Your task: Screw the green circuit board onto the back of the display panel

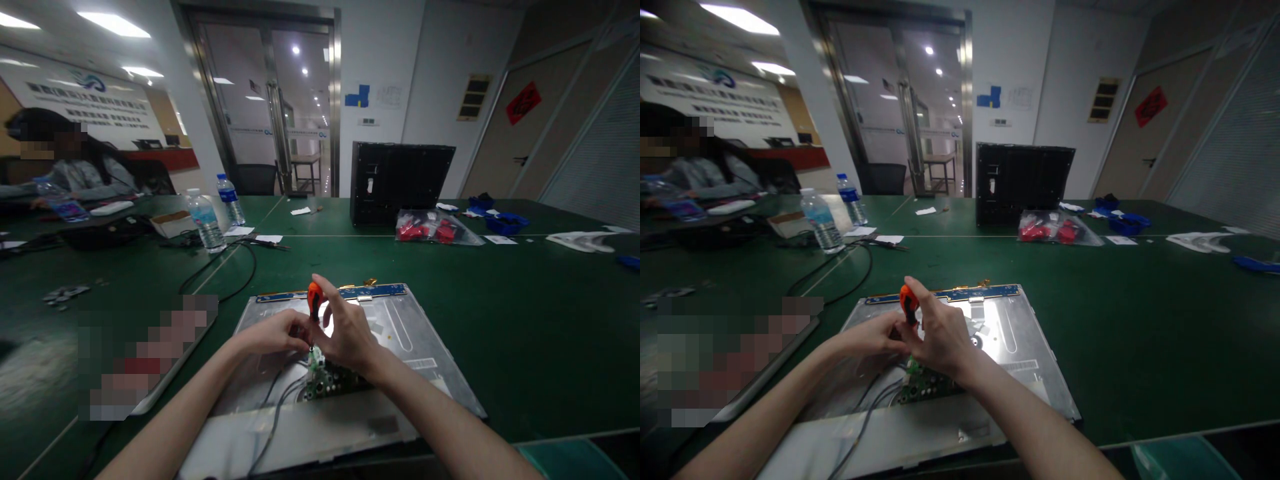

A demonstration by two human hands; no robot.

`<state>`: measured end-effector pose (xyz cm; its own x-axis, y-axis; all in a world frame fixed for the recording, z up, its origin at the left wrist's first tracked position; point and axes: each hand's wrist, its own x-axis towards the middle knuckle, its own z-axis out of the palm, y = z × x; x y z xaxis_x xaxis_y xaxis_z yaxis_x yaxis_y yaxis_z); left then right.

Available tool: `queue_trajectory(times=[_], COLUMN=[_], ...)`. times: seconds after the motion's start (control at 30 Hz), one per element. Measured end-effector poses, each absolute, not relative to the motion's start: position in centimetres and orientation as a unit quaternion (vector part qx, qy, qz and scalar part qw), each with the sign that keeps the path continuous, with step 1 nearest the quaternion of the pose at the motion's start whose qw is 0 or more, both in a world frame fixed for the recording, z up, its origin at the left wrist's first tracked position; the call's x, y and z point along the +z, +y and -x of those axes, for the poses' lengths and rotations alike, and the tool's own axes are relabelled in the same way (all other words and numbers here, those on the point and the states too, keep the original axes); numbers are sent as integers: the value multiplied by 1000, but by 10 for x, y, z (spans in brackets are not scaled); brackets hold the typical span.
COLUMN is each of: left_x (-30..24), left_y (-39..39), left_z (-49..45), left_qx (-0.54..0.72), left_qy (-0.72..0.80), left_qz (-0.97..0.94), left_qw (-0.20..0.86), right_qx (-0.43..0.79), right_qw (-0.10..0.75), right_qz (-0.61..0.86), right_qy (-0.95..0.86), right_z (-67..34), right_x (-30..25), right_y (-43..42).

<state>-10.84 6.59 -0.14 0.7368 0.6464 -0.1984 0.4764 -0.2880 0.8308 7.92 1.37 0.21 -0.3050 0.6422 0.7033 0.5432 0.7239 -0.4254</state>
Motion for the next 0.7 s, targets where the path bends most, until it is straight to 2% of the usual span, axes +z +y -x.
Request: queue_trajectory(times=[0.7], left_x=[-1], left_y=[66], left_z=[109], left_qx=[88], left_qy=[356], left_qz=[-795], left_qw=[484], right_qx=[55], right_qw=[469], right_qz=[375], right_qy=[-797], right_z=[-78], right_x=[2], right_y=[13])
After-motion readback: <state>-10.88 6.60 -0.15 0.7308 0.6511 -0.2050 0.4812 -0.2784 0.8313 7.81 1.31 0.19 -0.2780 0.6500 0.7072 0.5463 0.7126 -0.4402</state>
